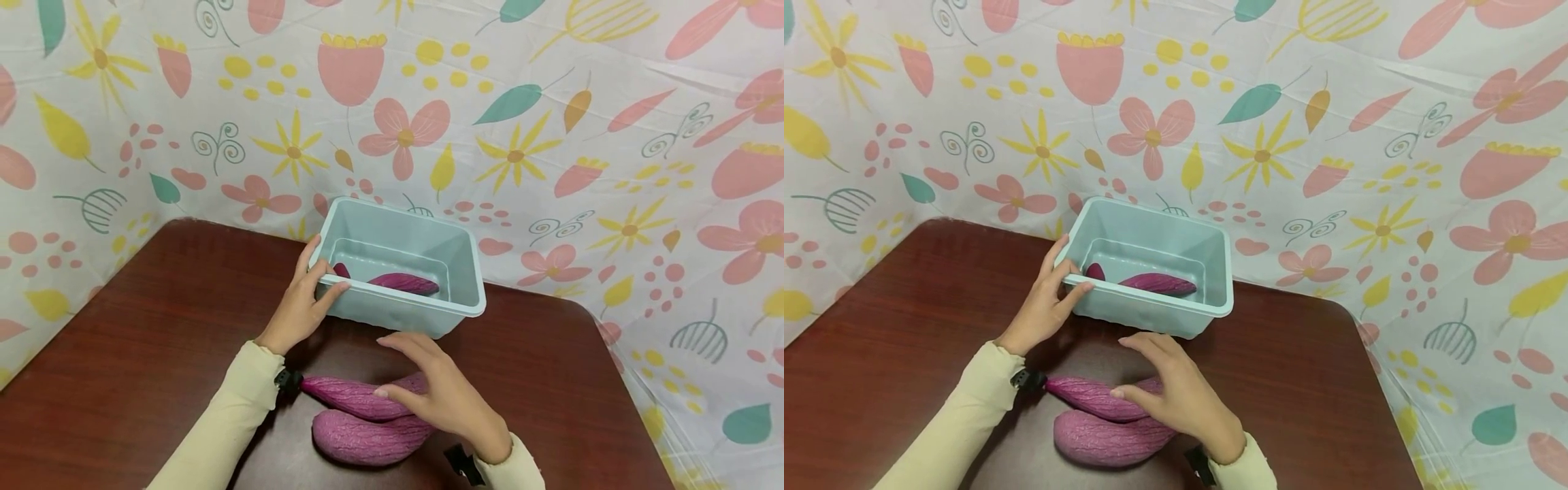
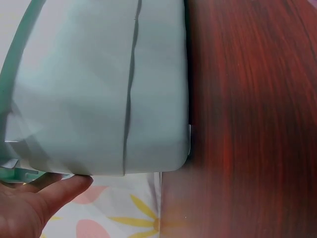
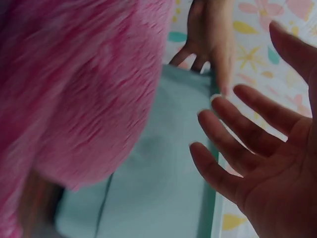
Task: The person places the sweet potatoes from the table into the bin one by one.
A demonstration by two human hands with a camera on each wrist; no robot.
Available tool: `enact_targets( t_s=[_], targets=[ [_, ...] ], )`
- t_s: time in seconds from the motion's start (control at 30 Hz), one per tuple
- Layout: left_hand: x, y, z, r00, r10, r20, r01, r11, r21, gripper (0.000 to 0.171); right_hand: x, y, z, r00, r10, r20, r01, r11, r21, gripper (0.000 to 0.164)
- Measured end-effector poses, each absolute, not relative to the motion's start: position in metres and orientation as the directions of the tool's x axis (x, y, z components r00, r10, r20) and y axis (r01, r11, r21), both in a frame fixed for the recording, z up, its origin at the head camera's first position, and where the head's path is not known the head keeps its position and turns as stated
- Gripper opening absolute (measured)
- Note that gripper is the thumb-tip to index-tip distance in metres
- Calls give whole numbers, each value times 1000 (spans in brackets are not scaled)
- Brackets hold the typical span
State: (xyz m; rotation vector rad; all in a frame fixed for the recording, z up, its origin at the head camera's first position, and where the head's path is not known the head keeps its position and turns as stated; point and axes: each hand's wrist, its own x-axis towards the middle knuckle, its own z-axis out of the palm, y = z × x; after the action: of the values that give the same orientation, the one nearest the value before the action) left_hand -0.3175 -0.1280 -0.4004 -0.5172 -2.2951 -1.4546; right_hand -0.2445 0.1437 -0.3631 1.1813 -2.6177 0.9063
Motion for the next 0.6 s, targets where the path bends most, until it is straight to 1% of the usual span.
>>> enact_targets(
  t_s=[0.23,0.43,0.6],
  targets=[
    [-318,-127,-402,-863,103,494,491,399,775,17,-243,158,-376,-726,-638,256,-662,548,-511,63],
    [-317,-127,-401,-867,96,489,483,404,777,17,-246,164,-381,-733,-649,204,-643,562,-521,62],
    [-316,-128,-401,-865,93,494,486,404,775,19,-249,168,-384,-724,-667,175,-641,557,-528,60]
  ],
)
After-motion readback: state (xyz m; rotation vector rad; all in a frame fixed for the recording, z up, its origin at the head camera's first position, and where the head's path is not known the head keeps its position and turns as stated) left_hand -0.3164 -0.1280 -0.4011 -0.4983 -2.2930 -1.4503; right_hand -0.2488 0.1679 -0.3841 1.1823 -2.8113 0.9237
